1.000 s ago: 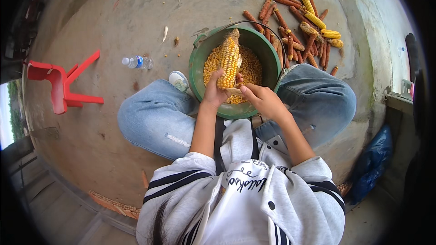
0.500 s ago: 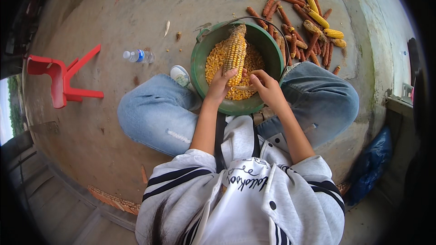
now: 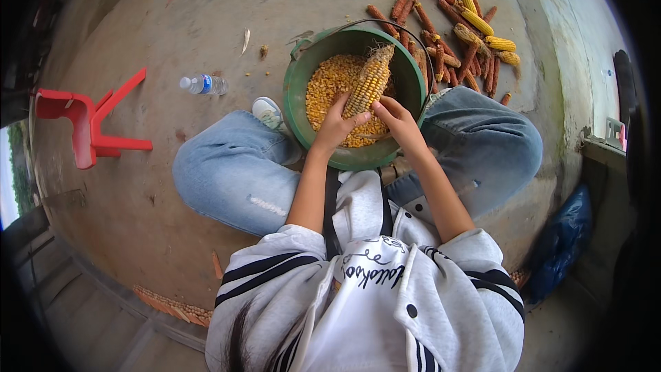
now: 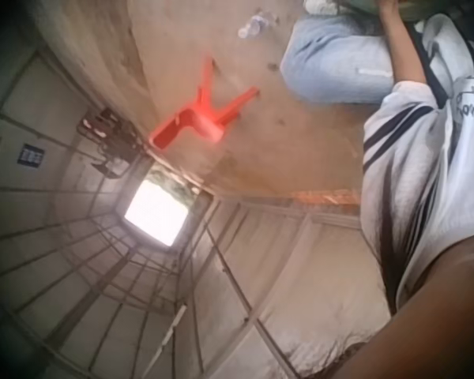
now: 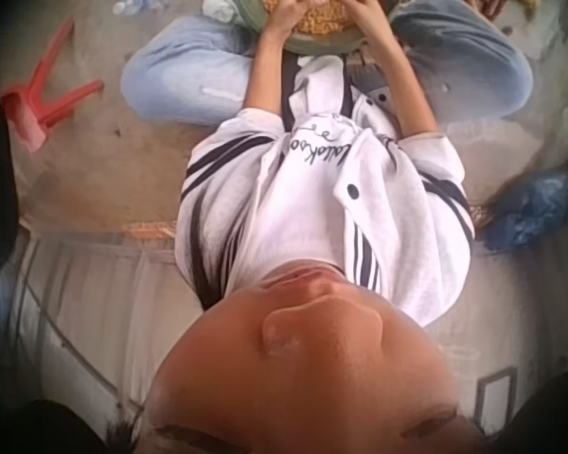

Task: The person sits on the floor and manually removes corn kernels from dried cobs by hand, dropping the kernels into a green bucket. The person handles multiple cobs one at a time, rotating them to remove kernels until the cob is bare, then discards the cob to the side.

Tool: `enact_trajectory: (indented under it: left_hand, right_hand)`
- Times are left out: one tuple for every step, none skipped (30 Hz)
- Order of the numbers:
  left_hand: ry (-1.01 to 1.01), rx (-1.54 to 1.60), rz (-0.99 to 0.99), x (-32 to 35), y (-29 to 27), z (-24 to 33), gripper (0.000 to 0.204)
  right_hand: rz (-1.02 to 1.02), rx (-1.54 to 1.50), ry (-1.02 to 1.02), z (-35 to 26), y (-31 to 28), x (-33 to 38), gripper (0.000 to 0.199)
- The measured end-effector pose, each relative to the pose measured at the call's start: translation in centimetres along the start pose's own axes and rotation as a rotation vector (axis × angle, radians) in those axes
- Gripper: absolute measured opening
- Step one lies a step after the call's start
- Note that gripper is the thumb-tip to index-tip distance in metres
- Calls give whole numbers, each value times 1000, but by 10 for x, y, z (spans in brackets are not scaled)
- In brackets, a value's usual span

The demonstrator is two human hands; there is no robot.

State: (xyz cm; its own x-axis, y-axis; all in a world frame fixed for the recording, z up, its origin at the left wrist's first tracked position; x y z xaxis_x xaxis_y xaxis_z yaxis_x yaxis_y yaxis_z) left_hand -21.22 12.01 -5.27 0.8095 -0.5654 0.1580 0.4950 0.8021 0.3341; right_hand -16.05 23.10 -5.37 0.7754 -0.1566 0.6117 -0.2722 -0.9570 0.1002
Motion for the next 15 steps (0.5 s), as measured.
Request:
enact_trajectory:
  left_hand:
    - [4,2,-7,0,0,-2,55]
    - [9,3,-12,-1,0,-3,56]
    - [14,4,-17,-1,0,-4,57]
    - [23,-15,-17,-1,-1,-4,58]
    - [31,-33,-20,-1,0,-4,58]
    - [39,-52,-22,-1,0,-4,59]
    - [61,-88,-11,-1,0,-2,60]
    - [81,-125,1,-1,0,2,62]
    - [102,-162,13,0,0,4,63]
    - [109,-172,20,0,0,5,64]
    - [116,-182,25,0,1,5,64]
    - [123,-191,31,0,1,5,65]
    - [151,-244,31,-1,1,6,66]
    - [179,-299,34,-1,0,6,66]
    - [206,-354,36,-1,-1,7,66]
  right_hand:
    - [0,-6,-10,-1,0,0,45]
    - [8,-15,-2,-2,0,2,45]
    - [15,-23,6,-5,1,5,45]
    - [23,-32,14,-7,3,6,45]
    - [24,-41,23,-7,3,7,45]
    - [26,-50,32,-7,4,7,44]
    - [27,-59,41,-7,5,8,44]
    - [28,-64,56,-7,6,9,44]
    - [29,-69,71,-9,7,11,44]
    - [29,-75,86,-8,7,12,43]
    - [26,-87,76,-8,7,12,43]
    - [22,-99,67,-8,7,11,43]
    - [17,-111,57,-7,7,11,44]
    - [19,-129,62,-7,7,11,43]
    - [21,-147,67,-8,8,11,43]
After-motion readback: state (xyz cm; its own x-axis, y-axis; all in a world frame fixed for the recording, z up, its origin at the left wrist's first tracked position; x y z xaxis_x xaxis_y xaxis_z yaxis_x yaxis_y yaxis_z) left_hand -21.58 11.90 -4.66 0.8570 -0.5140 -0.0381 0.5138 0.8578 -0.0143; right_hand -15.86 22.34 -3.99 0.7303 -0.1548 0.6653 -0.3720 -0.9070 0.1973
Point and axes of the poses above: each hand's wrist, its own x-axis away from the middle knuckle, its own y-axis out of the palm, z = x × y, the point moved 9 cm from there along -x, towards the middle knuckle, and after that the axes turned 9 degrees about y, right-handed, at the moved point
